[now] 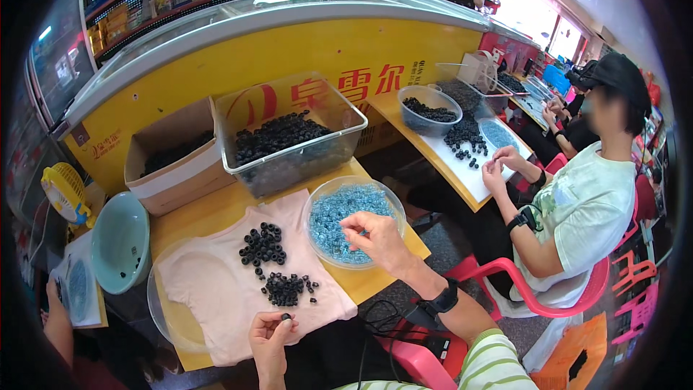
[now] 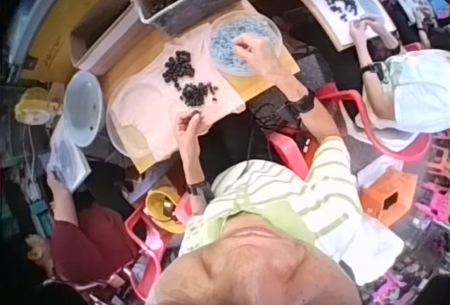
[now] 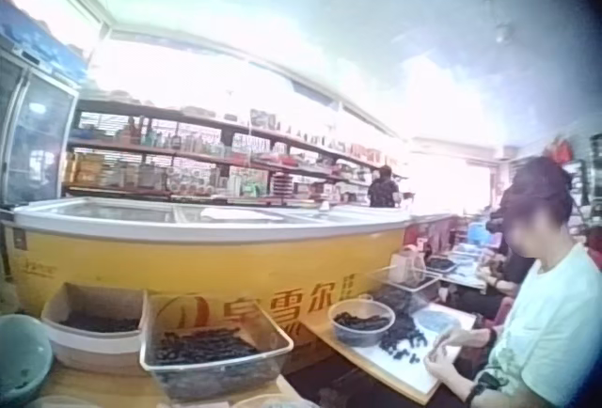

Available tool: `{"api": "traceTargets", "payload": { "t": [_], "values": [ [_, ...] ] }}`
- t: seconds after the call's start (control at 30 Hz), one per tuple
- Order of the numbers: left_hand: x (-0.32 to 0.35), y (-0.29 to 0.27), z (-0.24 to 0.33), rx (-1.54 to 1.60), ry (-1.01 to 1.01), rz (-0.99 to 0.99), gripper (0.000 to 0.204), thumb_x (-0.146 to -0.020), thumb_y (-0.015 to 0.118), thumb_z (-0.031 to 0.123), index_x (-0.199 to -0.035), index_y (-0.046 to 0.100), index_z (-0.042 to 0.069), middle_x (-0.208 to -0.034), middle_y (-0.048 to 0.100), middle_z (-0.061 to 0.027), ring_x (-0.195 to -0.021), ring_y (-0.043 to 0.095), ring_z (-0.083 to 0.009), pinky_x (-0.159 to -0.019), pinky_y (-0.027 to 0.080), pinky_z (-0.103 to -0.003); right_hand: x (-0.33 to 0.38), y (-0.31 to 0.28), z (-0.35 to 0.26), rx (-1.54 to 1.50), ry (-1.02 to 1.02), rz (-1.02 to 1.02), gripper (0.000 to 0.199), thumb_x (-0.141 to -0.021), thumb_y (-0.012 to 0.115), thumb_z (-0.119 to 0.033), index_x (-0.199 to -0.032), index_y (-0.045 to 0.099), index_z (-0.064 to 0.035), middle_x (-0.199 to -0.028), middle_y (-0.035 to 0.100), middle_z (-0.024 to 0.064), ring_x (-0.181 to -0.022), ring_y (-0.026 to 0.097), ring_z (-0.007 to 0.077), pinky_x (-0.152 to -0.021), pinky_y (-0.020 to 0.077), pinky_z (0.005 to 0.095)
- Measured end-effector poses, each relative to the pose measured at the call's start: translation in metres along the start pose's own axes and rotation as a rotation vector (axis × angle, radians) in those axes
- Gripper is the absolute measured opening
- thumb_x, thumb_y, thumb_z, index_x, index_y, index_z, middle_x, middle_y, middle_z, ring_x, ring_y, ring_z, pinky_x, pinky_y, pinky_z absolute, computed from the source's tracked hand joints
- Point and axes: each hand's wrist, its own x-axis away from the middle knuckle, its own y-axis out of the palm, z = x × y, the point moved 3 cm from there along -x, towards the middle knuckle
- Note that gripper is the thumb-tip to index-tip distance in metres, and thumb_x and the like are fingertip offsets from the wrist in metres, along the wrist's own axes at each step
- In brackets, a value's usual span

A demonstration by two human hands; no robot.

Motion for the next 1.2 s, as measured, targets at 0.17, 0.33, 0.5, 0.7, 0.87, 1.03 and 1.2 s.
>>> {"api": "traceTargets", "payload": {
  "t": [0.17, 0.33, 0.5, 0.7, 0.87, 1.03, 1.2],
  "values": [
    [-0.001, -0.004, 0.003, -0.007, 0.017, 0.012, 0.013, -0.087, 0.065, -0.001, -0.098, 0.059, 0.001, -0.092, 0.068, -0.0112, -0.079, 0.067, -0.0168, -0.074, 0.055, -0.028, -0.003, -0.012, -0.009, 0.144, -0.256, 0.074, 0.012, -0.088, 0.067, -0.006, -0.097, 0.068, 0.0026, -0.088, 0.068, 0.0076, -0.063, 0.063, 0.0104, -0.057, 0.0512, 0.0228],
    [0.015, 0.013, 0.015, 0.085, 0.011, -0.087, 0.013, -0.088, 0.065, 0.002, -0.1, 0.06, 0.002, -0.095, 0.068, -0.0125, -0.081, 0.066, -0.018, -0.074, 0.054, -0.032, 0.011, -0.006, -0.005, -0.428, 0.235, -0.033, 0.018, -0.088, 0.071, -0.011, -0.101, 0.07, 0.001, -0.088, 0.069, 0.0051, -0.063, 0.06, 0.0081, -0.062, 0.0503, 0.0208],
    [0.03, 0.036, 0.036, 0.312, 0.009, -0.232, 0.02, -0.085, 0.069, 0.0, -0.101, 0.058, 0.002, -0.097, 0.066, -0.0161, -0.082, 0.068, -0.0208, -0.07, 0.056, -0.03, 0.041, 0.015, -0.041, -0.718, 0.302, -0.179, 0.017, -0.089, 0.07, -0.009, -0.102, 0.069, 0.0023, -0.087, 0.069, 0.0059, -0.064, 0.06, 0.0078, -0.058, 0.0499, 0.0205],
    [0.031, 0.045, 0.034, 0.373, -0.063, -0.252, 0.021, -0.084, 0.07, -0.002, -0.101, 0.057, -0.001, -0.097, 0.068, -0.0179, -0.081, 0.069, -0.0193, -0.071, 0.057, -0.029, 0.071, 0.04, -0.063, -0.753, 0.353, -0.383, 0.017, -0.088, 0.072, -0.009, -0.101, 0.07, 0.0004, -0.082, 0.067, 0.0028, -0.059, 0.056, 0.0054, -0.054, 0.0453, 0.0168],
    [0.034, 0.038, 0.031, 0.355, -0.098, -0.233, 0.021, -0.084, 0.07, -0.002, -0.101, 0.057, -0.001, -0.097, 0.069, -0.0171, -0.082, 0.07, -0.0195, -0.071, 0.058, -0.029, 0.079, 0.052, -0.068, -0.752, 0.214, -0.454, 0.014, -0.089, 0.07, -0.007, -0.101, 0.07, 0.0005, -0.1, 0.064, 0.0068, -0.072, 0.058, 0.0049, -0.054, 0.0466, 0.0159],
    [0.033, 0.032, 0.027, 0.334, -0.088, -0.226, 0.021, -0.083, 0.071, -0.003, -0.1, 0.058, -0.001, -0.097, 0.069, -0.0157, -0.082, 0.07, -0.0199, -0.071, 0.059, -0.029, 0.08, 0.055, -0.067, -0.651, 0.152, -0.462, 0.014, -0.088, 0.07, -0.006, -0.101, 0.071, -0.0017, -0.098, 0.064, 0.0053, -0.073, 0.058, 0.0046, -0.053, 0.0458, 0.0151],
    [0.031, 0.032, 0.025, 0.245, -0.085, -0.221, 0.02, -0.082, 0.072, -0.004, -0.098, 0.059, -0.001, -0.097, 0.069, -0.0153, -0.082, 0.07, -0.0202, -0.07, 0.059, -0.029, 0.083, 0.058, -0.061, -0.572, 0.102, -0.449, 0.013, -0.087, 0.071, -0.005, -0.1, 0.072, -0.0037, -0.093, 0.065, 0.0037, -0.072, 0.058, 0.0056, -0.053, 0.044, 0.0178]
  ]
}}
